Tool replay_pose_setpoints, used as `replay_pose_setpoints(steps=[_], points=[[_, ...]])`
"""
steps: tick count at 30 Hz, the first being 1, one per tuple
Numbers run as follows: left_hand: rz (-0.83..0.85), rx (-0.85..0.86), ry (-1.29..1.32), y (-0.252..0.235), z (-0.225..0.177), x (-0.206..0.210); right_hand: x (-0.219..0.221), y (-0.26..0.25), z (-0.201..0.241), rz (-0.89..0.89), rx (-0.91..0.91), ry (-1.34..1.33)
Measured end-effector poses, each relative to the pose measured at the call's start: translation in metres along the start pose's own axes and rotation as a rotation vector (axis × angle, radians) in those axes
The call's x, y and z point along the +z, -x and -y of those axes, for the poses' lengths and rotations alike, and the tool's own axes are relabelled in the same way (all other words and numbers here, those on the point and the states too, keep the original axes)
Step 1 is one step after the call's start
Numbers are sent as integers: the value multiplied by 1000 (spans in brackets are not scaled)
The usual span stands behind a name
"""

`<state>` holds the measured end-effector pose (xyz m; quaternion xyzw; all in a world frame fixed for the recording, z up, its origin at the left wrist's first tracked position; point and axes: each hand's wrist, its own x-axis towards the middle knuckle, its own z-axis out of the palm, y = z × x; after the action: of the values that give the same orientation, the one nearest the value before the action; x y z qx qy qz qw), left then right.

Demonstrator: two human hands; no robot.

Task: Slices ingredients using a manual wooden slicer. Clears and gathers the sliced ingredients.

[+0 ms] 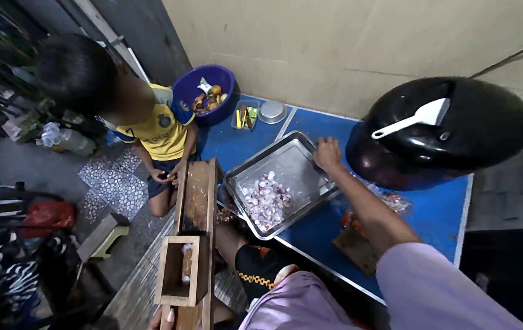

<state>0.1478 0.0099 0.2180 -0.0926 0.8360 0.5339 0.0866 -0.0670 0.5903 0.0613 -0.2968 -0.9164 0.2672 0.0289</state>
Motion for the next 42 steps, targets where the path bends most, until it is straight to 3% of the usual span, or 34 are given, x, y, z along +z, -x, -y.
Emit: replay_pose_setpoints(steps=[2,5,7,8,10,14,19,24,34,42], points=[[8,4,21,-2,-1,2,-10,53,21,115,-15,-75],[8,14,67,-5,3,5,7,148,32,587,95,-222],[11,2,57,-5,6,5,30,193,24,809,240,-365],[17,-7,51,-5,6,5,42,206,16,817,339,-419],[48,4,65,-5,7,5,63,220,6,700,502,-578],[66,45,70,-7,5,7,90,218,20,289,666,-1093],[70,47,58,-8,2,8,90,206,35,91,622,-1076],[74,73,28,-9,0,2,37,177,25,161,541,-877],[22,36,28,-3,9,-5,-51,102,-40,230,283,-604],[2,8,90,-5,6,2,-53,98,-62,272,267,-513]])
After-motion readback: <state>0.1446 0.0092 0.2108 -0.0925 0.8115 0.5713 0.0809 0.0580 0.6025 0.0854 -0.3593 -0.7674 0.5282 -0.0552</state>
